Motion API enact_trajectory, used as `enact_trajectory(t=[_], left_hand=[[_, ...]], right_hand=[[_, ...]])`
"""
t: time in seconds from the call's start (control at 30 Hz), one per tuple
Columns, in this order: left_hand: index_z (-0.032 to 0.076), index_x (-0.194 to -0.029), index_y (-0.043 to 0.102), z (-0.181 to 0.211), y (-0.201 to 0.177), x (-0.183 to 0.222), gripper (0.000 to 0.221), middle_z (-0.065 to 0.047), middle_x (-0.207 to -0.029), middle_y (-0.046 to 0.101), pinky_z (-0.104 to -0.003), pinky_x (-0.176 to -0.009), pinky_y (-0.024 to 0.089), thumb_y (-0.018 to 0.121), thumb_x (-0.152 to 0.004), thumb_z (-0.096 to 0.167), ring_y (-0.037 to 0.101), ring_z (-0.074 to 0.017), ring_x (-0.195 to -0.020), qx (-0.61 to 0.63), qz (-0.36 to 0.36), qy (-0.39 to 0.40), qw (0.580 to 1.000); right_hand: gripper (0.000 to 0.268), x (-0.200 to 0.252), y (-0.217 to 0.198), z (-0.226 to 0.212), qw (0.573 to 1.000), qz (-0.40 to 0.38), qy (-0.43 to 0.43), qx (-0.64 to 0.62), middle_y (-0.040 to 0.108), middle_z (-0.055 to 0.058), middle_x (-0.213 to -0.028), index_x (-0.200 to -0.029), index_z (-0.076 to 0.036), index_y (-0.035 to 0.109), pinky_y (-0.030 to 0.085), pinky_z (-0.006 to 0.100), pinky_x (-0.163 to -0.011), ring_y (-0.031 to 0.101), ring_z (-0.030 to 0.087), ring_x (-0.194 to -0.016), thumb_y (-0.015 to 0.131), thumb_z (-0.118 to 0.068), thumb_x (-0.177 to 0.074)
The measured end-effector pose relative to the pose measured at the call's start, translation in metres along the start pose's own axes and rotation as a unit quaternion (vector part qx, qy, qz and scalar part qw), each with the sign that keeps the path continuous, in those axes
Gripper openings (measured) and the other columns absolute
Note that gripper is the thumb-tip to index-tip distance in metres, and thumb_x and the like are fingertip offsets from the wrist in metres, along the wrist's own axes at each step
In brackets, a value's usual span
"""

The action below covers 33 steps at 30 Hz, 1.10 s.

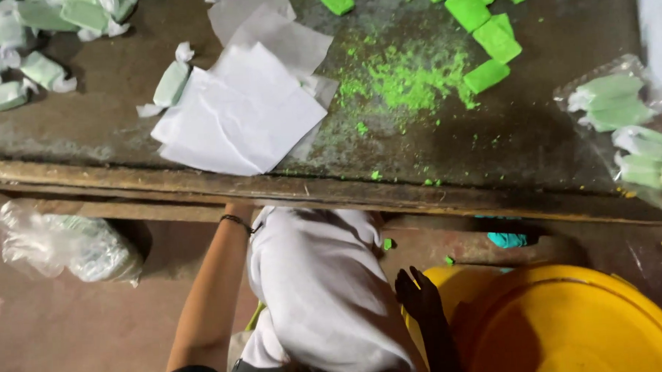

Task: Wrapping small green rectangular items individually in white paper wrappers by folding and twisting the ends.

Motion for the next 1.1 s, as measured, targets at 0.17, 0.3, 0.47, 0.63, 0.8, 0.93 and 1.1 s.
enact_trajectory(t=[0.17, 0.3, 0.47, 0.63, 0.8, 0.93, 1.1], left_hand=[[0.02, -0.114, 0.057, 0.027, 0.035, 0.029, 0.035, -0.004, -0.114, 0.061, -0.034, -0.086, 0.055, 0.061, -0.086, 0.04, 0.063, -0.02, -0.104, -0.275, -0.079, -0.013, 0.958], [0.023, -0.127, 0.055, 0.06, 0.034, 0.085, 0.052, -0.003, -0.129, 0.058, -0.035, -0.091, 0.053, 0.061, -0.083, 0.049, 0.061, -0.0203, -0.114, -0.484, -0.107, -0.01, 0.868], [0.037, -0.149, 0.024, 0.071, -0.009, 0.171, 0.079, 0.007, -0.158, 0.02, -0.03, -0.116, 0.031, 0.061, -0.082, 0.059, 0.03, -0.013, -0.144, -0.678, -0.151, -0.137, 0.706], [0.015, -0.134, 0.049, 0.221, 0.083, 0.286, 0.066, 0.003, -0.137, 0.059, -0.026, -0.103, 0.035, 0.069, -0.078, 0.044, 0.054, -0.0085, -0.124, -0.568, -0.232, 0.287, 0.736], [0.022, -0.105, 0.067, 0.323, 0.183, 0.181, 0.021, 0.002, -0.085, 0.072, -0.037, -0.071, 0.051, 0.056, -0.088, 0.028, 0.067, -0.0196, -0.074, -0.553, -0.142, 0.56, 0.6], [0.015, -0.106, 0.061, 0.379, 0.212, 0.007, 0.025, -0.007, -0.1, 0.062, -0.046, -0.077, 0.055, 0.06, -0.087, 0.03, 0.064, -0.0316, -0.096, -0.539, 0.104, 0.532, 0.645], [0.012, -0.111, 0.059, 0.355, 0.195, 0.015, 0.05, -0.016, -0.125, 0.046, -0.064, -0.1, 0.027, 0.053, -0.086, 0.055, 0.036, -0.0379, -0.123, -0.652, 0.158, 0.391, 0.629]], right_hand=[[0.043, 0.043, 0.043, -0.064, 0.969, -0.1, -0.171, 0.145, 0.055, 0.031, -0.122, -0.134, 0.002, 0.046, 0.045, 0.048, -0.089, 0.056, 0.044, -0.106, 0.032, -0.017, -0.099], [0.027, 0.136, 0.135, -0.134, 0.904, -0.049, -0.227, 0.36, 0.071, 0.02, -0.102, -0.11, 0.001, 0.063, 0.049, 0.035, -0.067, 0.065, 0.031, -0.081, 0.047, -0.01, -0.092], [0.025, 0.378, 0.27, -0.168, 0.484, -0.226, -0.614, 0.582, 0.075, -0.005, -0.09, -0.087, -0.018, 0.076, 0.047, 0.018, -0.077, 0.069, 0.006, -0.081, 0.054, -0.03, -0.088], [0.022, 0.43, 0.397, -0.194, 0.444, -0.295, -0.622, 0.573, 0.072, 0.006, -0.088, -0.085, -0.003, 0.069, 0.048, 0.025, -0.084, 0.066, 0.014, -0.088, 0.053, -0.016, -0.092], [0.014, 0.375, 0.542, -0.164, 0.346, -0.286, -0.669, 0.592, 0.072, 0.011, -0.096, -0.103, -0.007, 0.071, 0.048, 0.04, -0.09, 0.067, 0.028, -0.093, 0.064, -0.01, -0.092], [0.031, 0.318, 0.58, -0.125, 0.206, -0.222, -0.698, 0.649, 0.064, 0.022, -0.11, -0.114, -0.002, 0.064, 0.044, 0.052, -0.095, 0.06, 0.042, -0.105, 0.064, -0.009, -0.084], [0.027, 0.29, 0.569, -0.149, 0.204, -0.161, -0.673, 0.693, 0.067, 0.013, -0.106, -0.114, -0.017, 0.066, 0.052, 0.045, -0.088, 0.064, 0.034, -0.103, 0.062, -0.016, -0.088]])
Point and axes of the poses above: each hand's wrist, its own x-axis away from the middle knuckle, its own y-axis out of the palm, z = x × y, the point moved 7 cm from there along -x, towards the middle knuckle
